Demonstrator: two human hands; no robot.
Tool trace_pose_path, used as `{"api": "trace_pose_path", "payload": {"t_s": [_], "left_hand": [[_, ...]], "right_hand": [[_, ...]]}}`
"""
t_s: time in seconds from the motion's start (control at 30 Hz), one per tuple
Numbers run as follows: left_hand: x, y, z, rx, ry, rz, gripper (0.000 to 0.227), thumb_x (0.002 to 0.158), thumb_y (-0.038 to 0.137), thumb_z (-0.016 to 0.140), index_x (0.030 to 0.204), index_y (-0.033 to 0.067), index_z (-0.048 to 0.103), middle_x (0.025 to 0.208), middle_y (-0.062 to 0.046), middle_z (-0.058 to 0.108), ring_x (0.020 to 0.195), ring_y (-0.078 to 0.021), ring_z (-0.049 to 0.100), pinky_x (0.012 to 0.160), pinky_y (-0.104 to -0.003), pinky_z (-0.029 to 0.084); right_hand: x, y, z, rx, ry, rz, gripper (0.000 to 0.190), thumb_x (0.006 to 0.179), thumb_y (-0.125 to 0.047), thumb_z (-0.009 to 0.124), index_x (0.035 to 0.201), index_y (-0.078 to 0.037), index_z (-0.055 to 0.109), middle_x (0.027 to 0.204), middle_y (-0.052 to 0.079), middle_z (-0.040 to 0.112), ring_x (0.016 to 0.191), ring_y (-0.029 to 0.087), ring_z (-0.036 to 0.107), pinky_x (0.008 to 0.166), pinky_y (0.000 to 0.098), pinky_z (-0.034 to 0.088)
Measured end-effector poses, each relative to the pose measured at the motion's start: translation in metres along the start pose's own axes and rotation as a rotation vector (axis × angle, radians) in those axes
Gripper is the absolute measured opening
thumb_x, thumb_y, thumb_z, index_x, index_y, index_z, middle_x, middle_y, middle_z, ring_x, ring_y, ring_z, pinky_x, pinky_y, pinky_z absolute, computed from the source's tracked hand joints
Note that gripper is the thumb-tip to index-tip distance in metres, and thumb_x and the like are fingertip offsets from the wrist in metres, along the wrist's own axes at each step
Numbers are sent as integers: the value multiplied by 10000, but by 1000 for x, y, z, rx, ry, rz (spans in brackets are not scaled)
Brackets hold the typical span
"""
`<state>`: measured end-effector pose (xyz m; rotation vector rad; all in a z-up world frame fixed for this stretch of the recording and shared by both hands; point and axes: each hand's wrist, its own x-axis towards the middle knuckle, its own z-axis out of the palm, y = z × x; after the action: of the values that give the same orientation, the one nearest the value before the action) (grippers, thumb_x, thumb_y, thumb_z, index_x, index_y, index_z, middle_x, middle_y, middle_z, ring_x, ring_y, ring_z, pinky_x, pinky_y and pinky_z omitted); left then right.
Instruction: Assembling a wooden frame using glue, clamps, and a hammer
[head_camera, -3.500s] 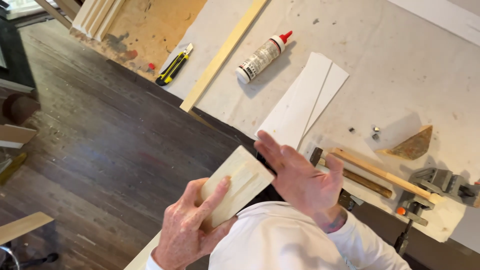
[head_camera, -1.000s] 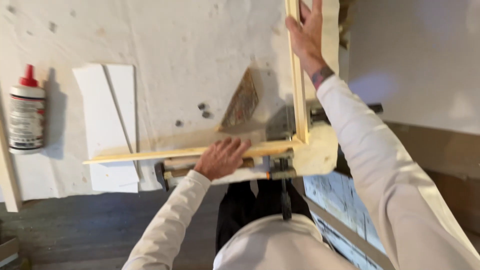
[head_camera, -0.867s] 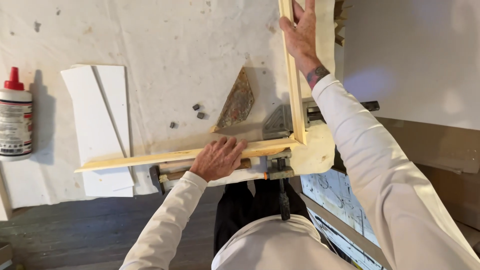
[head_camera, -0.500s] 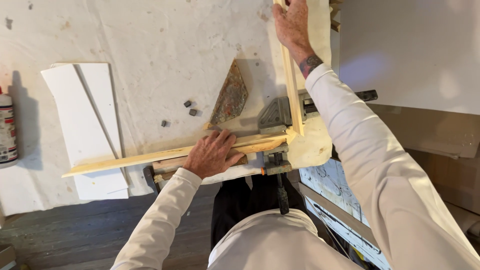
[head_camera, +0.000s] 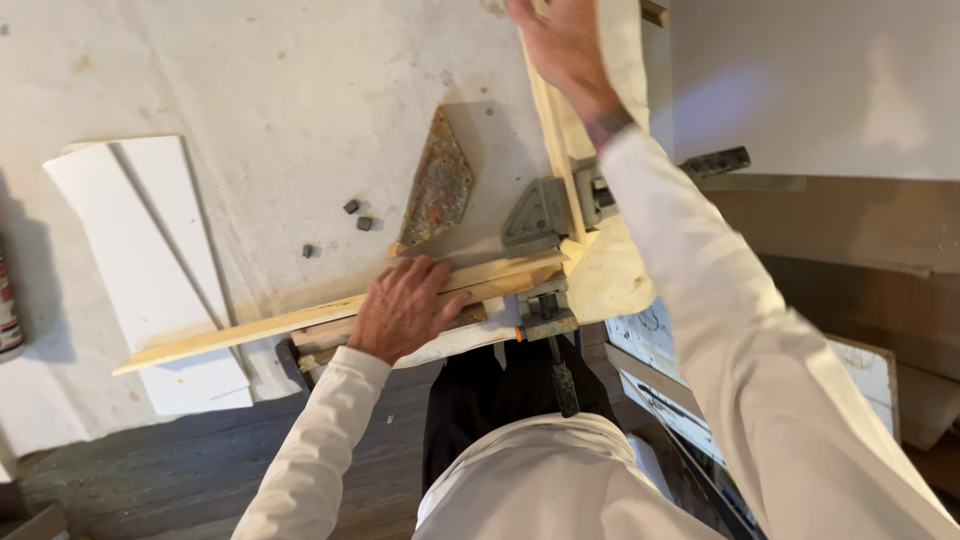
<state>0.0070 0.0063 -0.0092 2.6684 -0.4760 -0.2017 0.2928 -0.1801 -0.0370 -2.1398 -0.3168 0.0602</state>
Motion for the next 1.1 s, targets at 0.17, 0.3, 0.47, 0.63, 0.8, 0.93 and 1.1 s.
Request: {"api": "trace_pose_path", "payload": {"t_s": [0.17, 0.3, 0.47, 0.63, 0.8, 0.93, 1.1], "left_hand": [[-16, 15, -35, -206, 191, -108, 378, 969, 287, 570, 1276, 67, 559, 1242, -110, 592, 1117, -309, 596, 915, -427, 499], [-37, 50, -46, -611, 447, -413, 412, 989, 231, 345, 1279, 58, 581, 1234, -140, 567, 1072, -307, 615, 938, -413, 502], [-42, 91, -48, -774, 596, -424, 538, 1080, 437, 250, 1268, 34, 553, 1258, -141, 543, 1039, -263, 657, 935, -379, 531], [-34, 121, -30, -1166, 744, -300, 766, 1001, 625, 352, 1363, -47, 413, 1341, -234, 520, 1271, -349, 532, 1101, -437, 447], [-29, 187, -54, -1614, 824, -121, 830, 994, 687, 288, 1532, 56, 243, 1583, -209, 272, 1516, -380, 223, 1253, -517, 146], [-90, 159, -133, -1958, 1272, -202, 1030, 766, 697, 397, 1538, 59, 155, 1617, -209, 158, 1517, -267, 157, 1222, -451, 110], [-162, 166, -153, -1490, 1454, -493, 965, 798, 758, 301, 1524, 130, 211, 1610, -153, 213, 1533, -281, 150, 1226, -486, 89]], "right_hand": [[-177, 21, -124, 529, 291, 31, 267, 1074, -160, 516, 1320, -56, 526, 1357, 176, 544, 1269, 303, 563, 1088, 392, 490], [-359, 114, -99, 1419, 652, 900, 385, 868, -528, 595, 991, -166, 639, 1122, 11, 683, 1047, 203, 625, 916, 388, 442], [-392, 57, -52, 1914, 369, 887, 635, 885, -568, 546, 1354, -140, 531, 1370, 124, 565, 1266, 277, 498, 975, 454, 389], [-474, 39, -107, 1639, 268, 923, 654, 944, -549, 455, 1193, 27, 640, 1140, 174, 667, 1015, 263, 594, 880, 353, 428], [-406, -120, -92, 1307, -174, 772, 515, 948, -380, 435, 1150, 31, 670, 877, 150, 642, 800, 222, 585, 738, 343, 463], [-388, -226, -38, 731, -913, -25, 588, 969, -284, 473, 1516, -124, 326, 960, 51, 654, 749, 129, 527, 719, 284, 486], [-365, -283, -4, 490, -1087, -416, 603, 988, -529, 266, 1473, -177, 333, 836, 120, 622, 639, 334, 624, 578, 392, 464]]}}
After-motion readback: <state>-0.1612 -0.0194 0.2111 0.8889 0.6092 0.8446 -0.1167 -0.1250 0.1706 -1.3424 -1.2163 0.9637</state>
